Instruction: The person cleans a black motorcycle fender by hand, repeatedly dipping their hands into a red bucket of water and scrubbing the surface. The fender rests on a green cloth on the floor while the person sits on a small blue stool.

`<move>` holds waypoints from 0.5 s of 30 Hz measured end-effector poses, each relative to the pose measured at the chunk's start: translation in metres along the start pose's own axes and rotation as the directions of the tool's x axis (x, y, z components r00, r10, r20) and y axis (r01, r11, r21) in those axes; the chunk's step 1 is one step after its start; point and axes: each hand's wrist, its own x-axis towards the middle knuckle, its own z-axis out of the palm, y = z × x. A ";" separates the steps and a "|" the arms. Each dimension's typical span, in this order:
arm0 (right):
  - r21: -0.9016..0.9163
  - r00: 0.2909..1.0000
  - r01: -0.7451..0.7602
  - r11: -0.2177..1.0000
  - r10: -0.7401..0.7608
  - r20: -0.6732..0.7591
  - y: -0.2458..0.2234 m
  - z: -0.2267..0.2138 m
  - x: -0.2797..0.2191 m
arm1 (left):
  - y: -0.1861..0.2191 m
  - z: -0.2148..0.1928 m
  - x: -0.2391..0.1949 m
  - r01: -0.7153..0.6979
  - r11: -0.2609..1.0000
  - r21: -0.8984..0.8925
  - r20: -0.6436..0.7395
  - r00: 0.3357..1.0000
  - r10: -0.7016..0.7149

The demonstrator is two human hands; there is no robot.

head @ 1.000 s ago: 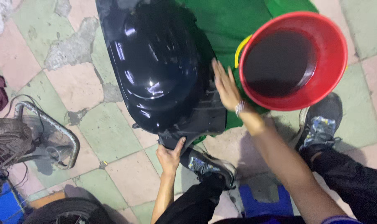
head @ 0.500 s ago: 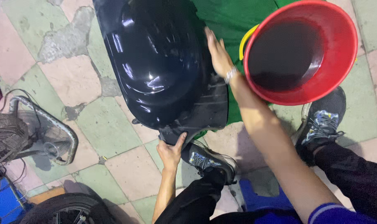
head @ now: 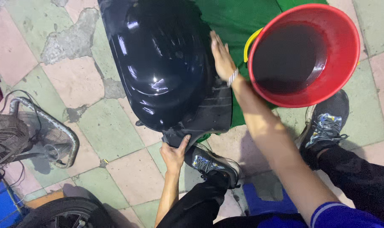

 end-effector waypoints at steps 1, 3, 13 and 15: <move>-0.004 1.000 0.006 1.000 -0.006 0.001 -0.033 -0.002 -0.034 | -0.001 -0.004 -0.003 -0.002 1.000 -0.006 -0.003 1.000 0.002; -0.007 1.000 -0.004 1.000 0.005 0.019 -0.095 -0.007 -0.096 | 0.000 -0.006 0.000 0.011 1.000 0.007 -0.006 1.000 -0.011; -0.207 0.989 -0.098 0.973 0.071 -0.133 -0.096 0.016 -0.064 | 0.007 0.002 -0.007 0.082 0.977 0.194 -0.058 0.996 -0.072; -0.169 0.996 -0.025 0.985 0.010 -0.090 -0.149 0.014 -0.114 | 0.005 -0.001 -0.005 -0.066 0.997 0.037 -0.050 0.996 0.067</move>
